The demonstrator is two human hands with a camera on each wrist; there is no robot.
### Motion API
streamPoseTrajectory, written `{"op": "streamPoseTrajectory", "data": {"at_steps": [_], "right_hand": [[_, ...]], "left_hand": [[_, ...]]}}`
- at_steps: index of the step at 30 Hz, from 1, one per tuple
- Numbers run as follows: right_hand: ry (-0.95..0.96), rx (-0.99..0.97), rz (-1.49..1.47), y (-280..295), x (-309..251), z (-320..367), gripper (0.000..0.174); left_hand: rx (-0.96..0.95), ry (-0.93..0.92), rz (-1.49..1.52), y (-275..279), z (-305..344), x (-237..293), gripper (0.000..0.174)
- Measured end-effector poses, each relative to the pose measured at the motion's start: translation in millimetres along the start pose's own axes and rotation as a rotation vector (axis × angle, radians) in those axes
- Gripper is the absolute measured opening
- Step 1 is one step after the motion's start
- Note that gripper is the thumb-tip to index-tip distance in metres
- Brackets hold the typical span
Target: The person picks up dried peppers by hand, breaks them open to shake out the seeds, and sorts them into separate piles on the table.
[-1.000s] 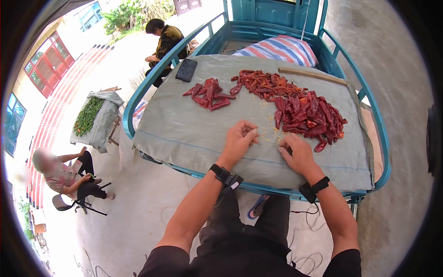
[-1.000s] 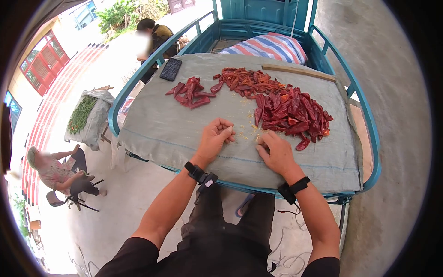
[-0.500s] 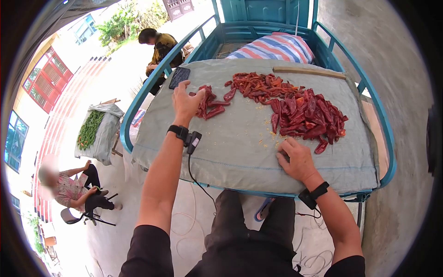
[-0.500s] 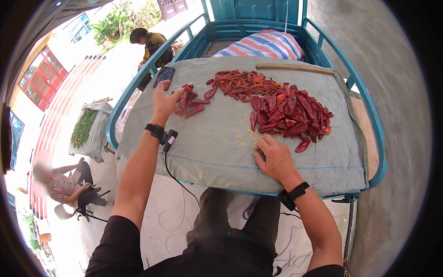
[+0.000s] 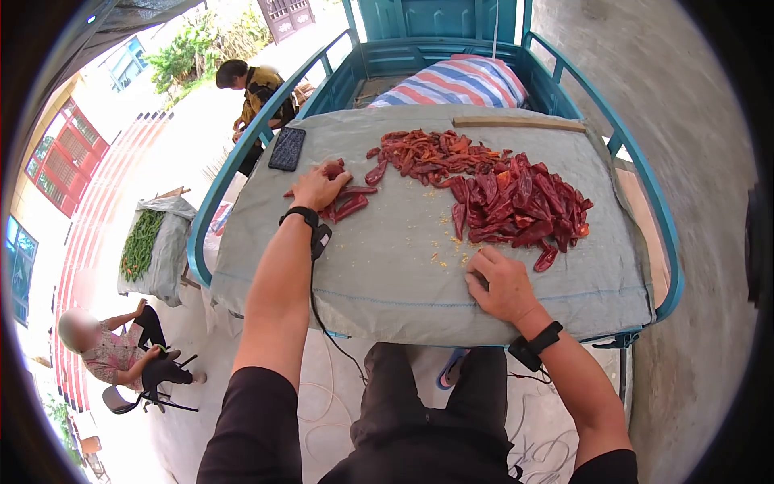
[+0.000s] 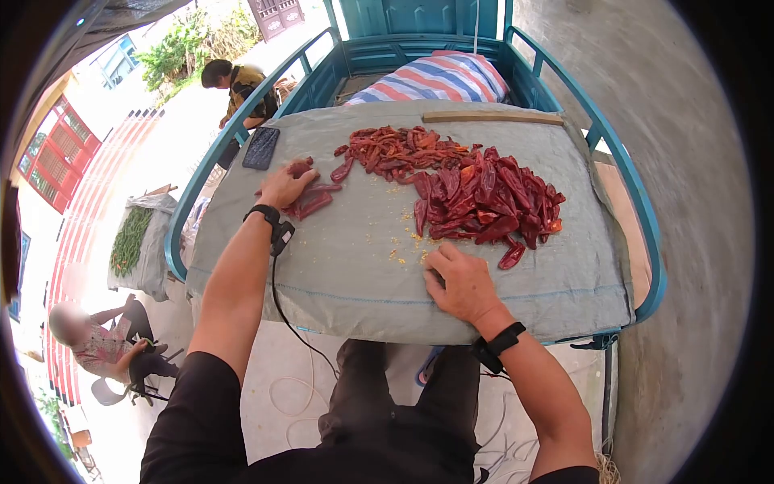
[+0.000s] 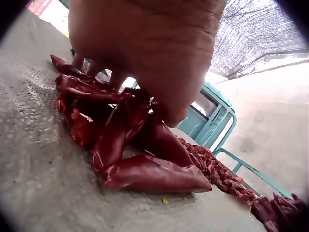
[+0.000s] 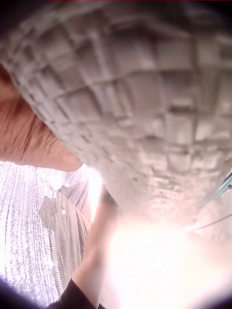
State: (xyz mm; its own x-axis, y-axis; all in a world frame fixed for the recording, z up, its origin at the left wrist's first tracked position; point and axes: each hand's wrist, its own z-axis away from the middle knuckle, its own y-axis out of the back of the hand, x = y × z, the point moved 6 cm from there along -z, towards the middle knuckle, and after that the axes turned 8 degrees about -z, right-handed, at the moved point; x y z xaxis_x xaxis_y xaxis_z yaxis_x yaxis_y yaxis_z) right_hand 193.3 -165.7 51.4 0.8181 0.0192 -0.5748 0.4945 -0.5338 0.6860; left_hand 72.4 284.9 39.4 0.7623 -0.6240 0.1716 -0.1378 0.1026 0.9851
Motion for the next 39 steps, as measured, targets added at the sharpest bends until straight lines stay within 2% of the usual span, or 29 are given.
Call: {"op": "streamPoseTrajectory", "data": {"at_steps": [5,8,12,15,19,22,25,28,30,32,35,38,39], "right_hand": [[0.001,0.017,-0.010,0.5,0.2,0.5,0.012],[-0.001,0.019,-0.021,1.7,-0.3,0.5,0.012],[0.002,0.008,-0.004,1.1,-0.9,0.1,0.013],[-0.007,0.000,-0.006,1.4,-1.4,0.4,0.013],[-0.003,0.004,0.005,2.0,-1.8,0.2,0.013],[0.004,0.014,0.009,2.2,-1.4,0.1,0.013],[-0.003,0.009,0.000,1.2,-0.3,1.1,0.013],[-0.012,0.002,-0.006,2.5,-0.1,0.0,0.013],[-0.010,0.007,0.000,3.1,-1.6,-0.3,0.013],[0.019,0.045,0.001,3.9,-2.2,-0.9,0.012],[0.023,0.061,0.002,4.0,-1.5,-0.8,0.011],[0.010,0.057,0.000,2.5,-1.0,-1.3,0.010],[0.007,0.056,-0.001,2.5,-0.8,-1.8,0.010]], "left_hand": [[0.118,-0.187,-0.055,3.3,37.9,23.3,0.054],[0.089,-0.271,-0.046,9.9,72.5,50.3,0.054],[0.225,-0.429,0.015,12.1,116.9,93.4,0.065],[0.257,-0.513,0.105,14.5,133.0,119.8,0.074],[0.046,-0.575,-0.015,13.7,150.4,145.9,0.082],[-0.102,-0.661,0.034,18.1,164.3,152.3,0.084],[0.022,-0.706,0.022,33.7,162.9,146.0,0.074],[-0.099,-0.534,0.460,42.7,118.3,116.8,0.057],[0.201,-0.440,0.214,63.5,89.8,96.3,0.042],[0.260,-0.301,0.069,45.2,38.3,56.1,0.039],[0.213,-0.156,-0.126,38.9,15.4,35.3,0.046],[0.206,-0.260,-0.218,9.1,-16.4,16.8,0.049],[0.201,-0.242,-0.250,4.5,-16.8,17.7,0.050]]}}
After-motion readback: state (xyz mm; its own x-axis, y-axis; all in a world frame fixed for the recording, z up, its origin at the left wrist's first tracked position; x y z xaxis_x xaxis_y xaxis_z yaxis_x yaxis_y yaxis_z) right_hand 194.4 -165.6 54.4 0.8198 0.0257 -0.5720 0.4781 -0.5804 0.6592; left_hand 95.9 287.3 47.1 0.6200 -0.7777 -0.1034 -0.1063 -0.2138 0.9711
